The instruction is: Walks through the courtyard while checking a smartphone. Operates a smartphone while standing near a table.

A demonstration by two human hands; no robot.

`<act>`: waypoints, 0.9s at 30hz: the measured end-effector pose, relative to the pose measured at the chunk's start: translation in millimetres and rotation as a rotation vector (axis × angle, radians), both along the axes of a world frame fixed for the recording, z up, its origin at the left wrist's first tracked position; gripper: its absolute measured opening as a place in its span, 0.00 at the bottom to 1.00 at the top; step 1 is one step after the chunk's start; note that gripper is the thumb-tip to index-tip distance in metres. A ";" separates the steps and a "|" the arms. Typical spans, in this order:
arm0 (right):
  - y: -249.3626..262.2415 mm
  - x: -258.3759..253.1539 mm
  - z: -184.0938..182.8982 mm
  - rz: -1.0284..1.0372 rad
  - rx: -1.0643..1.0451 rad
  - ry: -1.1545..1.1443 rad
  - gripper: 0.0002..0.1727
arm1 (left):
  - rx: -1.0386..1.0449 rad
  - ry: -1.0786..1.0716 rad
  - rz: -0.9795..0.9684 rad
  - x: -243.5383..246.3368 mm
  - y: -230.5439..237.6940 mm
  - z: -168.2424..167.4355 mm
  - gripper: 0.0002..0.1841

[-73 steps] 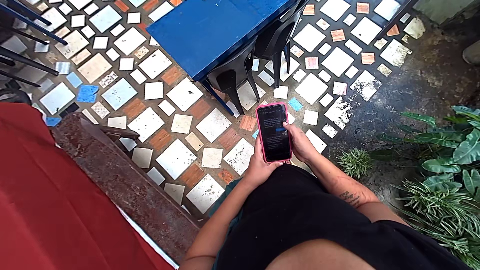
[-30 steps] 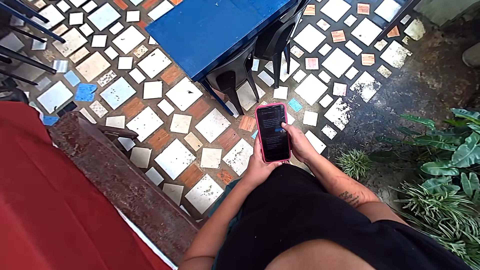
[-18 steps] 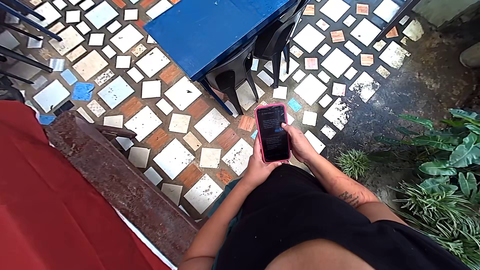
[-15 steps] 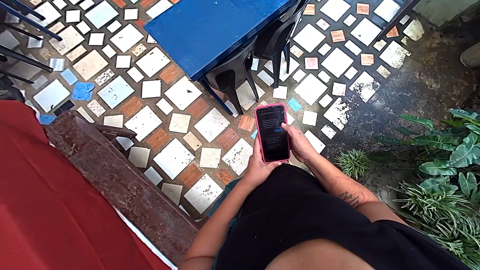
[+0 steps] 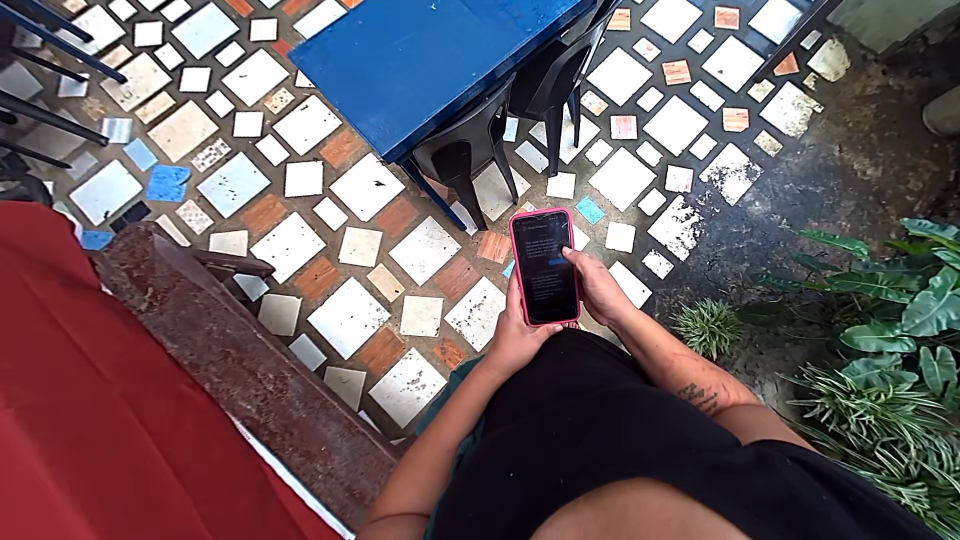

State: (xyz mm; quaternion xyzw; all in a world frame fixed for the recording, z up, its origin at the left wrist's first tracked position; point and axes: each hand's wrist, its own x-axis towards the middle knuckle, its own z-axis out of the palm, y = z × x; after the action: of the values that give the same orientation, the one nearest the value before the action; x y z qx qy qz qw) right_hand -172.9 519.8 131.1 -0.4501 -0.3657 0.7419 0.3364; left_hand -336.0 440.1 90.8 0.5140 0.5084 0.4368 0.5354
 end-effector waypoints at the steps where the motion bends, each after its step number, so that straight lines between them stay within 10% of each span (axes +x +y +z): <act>1: 0.3 -0.1 0.0 0.001 0.001 -0.002 0.25 | 0.002 0.003 -0.001 0.0 0.1 0.3 0.63; 27: 3.6 -2.8 0.0 0.019 0.009 0.003 0.25 | -0.013 0.039 0.012 -4.0 1.6 -2.1 0.64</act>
State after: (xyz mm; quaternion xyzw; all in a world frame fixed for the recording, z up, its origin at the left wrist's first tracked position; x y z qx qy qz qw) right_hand -175.7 523.4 131.0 -0.4440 -0.3729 0.7442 0.3317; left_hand -340.1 441.8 88.8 0.5157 0.5246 0.4268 0.5261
